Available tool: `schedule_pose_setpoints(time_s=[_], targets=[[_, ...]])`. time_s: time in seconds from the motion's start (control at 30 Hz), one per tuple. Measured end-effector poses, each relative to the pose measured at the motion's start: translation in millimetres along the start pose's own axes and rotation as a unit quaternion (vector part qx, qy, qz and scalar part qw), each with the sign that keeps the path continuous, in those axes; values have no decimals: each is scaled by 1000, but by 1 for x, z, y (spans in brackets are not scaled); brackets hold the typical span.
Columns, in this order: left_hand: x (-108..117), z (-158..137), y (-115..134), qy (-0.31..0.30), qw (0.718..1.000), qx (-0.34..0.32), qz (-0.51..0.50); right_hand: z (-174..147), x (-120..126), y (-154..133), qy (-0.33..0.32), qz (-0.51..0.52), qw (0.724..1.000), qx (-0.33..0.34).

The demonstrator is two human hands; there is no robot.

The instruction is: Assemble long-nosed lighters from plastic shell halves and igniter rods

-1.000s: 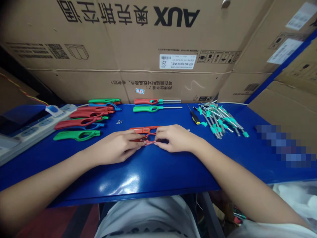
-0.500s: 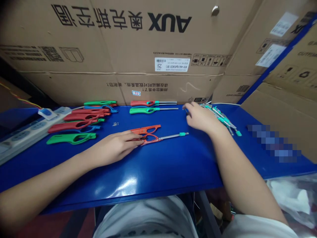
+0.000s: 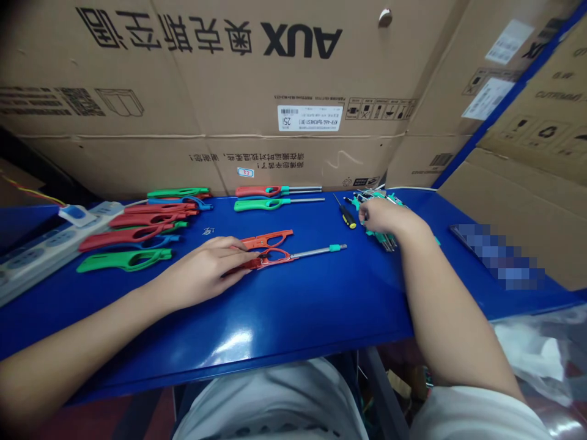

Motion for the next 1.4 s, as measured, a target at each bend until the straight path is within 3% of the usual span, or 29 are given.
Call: schedule_pose_setpoints(time_s=[0.1,0.33,0.57,0.87,1.17,1.3,1.4], targets=[[1,0,1,-4,1000,1,16,-5,10,-3,-12,-20,999,-34],[-3,-1,-2,-18,1000,7,-7,-13,29,-13,65,-45,996,-39],[-3,-1,1,-13,999,1,31,-5,7,-7,-47,-52,997,-31],[-3,-2,2,-17,1000,2,-1,11,-12,0,-54,-59,996,-40],[-4,-1,3,-31,999,4,8,4,1,-8,24,-51,992,-114],[-6,-2,3,-31,999,7,9,0,18,-12,156,93,977,-108],[-8,-3,2,-31,999,11,5,-1,18,-28,163,215,961,-62]])
Point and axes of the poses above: each hand's wrist, its own z-axis towards the middle knuckle, its own x-axis out of the back of the hand, y = z × x, the point moved 4 cm from there along z, towards the middle knuckle, and after that the axes turned 3 degrees about x, right-handed, at the moved point
